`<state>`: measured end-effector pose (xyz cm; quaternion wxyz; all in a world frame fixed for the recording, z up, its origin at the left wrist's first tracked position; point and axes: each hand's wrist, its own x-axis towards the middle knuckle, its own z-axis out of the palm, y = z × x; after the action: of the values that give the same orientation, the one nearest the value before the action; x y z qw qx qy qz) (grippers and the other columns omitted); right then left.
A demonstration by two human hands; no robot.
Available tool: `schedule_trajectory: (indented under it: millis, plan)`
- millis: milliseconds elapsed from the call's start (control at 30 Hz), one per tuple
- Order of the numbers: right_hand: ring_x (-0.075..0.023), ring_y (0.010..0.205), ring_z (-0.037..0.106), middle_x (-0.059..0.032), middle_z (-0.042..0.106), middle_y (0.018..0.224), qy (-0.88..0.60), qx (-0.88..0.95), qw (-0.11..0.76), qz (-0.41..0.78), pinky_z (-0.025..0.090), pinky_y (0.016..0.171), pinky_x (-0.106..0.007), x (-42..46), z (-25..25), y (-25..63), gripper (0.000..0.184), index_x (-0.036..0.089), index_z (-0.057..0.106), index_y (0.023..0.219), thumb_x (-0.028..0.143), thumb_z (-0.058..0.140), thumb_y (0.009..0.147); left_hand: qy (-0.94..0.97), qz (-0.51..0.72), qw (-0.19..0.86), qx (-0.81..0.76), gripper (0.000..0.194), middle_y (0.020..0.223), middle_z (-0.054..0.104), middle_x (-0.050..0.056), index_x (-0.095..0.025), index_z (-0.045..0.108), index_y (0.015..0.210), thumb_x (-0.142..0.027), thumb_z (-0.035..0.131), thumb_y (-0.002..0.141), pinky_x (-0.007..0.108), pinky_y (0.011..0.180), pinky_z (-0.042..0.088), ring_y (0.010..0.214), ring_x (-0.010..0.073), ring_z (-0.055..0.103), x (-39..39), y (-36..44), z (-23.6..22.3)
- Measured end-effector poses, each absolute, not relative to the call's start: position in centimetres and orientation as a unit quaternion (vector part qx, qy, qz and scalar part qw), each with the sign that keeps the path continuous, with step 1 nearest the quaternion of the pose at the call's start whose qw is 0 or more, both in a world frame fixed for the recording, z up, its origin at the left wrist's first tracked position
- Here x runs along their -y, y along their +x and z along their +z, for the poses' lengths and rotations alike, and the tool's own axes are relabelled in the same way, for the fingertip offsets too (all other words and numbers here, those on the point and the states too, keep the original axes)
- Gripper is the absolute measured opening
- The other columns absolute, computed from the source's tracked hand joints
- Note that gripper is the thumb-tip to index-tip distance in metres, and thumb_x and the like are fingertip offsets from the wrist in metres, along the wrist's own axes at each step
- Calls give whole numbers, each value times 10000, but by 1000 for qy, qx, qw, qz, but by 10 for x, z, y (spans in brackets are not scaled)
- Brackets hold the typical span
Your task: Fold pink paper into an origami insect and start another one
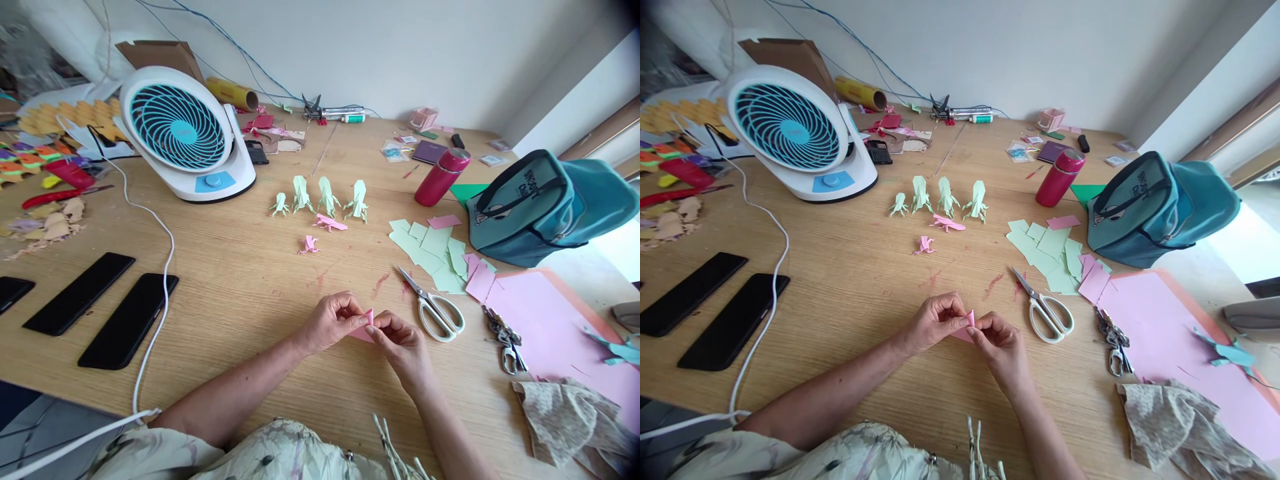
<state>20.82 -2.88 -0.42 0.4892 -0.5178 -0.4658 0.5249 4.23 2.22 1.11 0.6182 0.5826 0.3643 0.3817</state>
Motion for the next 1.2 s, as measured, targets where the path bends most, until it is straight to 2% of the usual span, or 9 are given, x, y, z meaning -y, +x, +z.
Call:
schedule_trajectory:
  millis: [300, 600, 1200]
  plan:
    - [-138, 632, 468, 6, 567, 690, -510, 471, 495, 522, 371, 607, -277, 31, -2, 209, 237, 197, 662, 705, 395, 761, 790, 571, 394, 622, -363, 390, 656, 547, -10, -126, 613, 646, -470, 754, 760, 228, 593, 371, 623, 99, 487, -21, 44, 8]
    - [-148, 654, 488, -7, 575, 717, -515, 466, 509, 508, 388, 616, -281, 32, -5, 209, 182, 212, 687, 756, 375, 739, 815, 593, 411, 585, -370, 341, 630, 554, -9, -130, 683, 640, -437, 772, 758, 222, 572, 346, 597, 90, 466, -22, 43, 5]
    - [-157, 645, 544, -18, 611, 683, -524, 444, 531, 497, 424, 595, -286, 30, 0, 206, 207, 208, 708, 698, 392, 787, 750, 635, 408, 540, -371, 320, 636, 592, 5, -140, 702, 659, -432, 757, 777, 227, 607, 383, 615, 109, 514, -22, 40, 5]
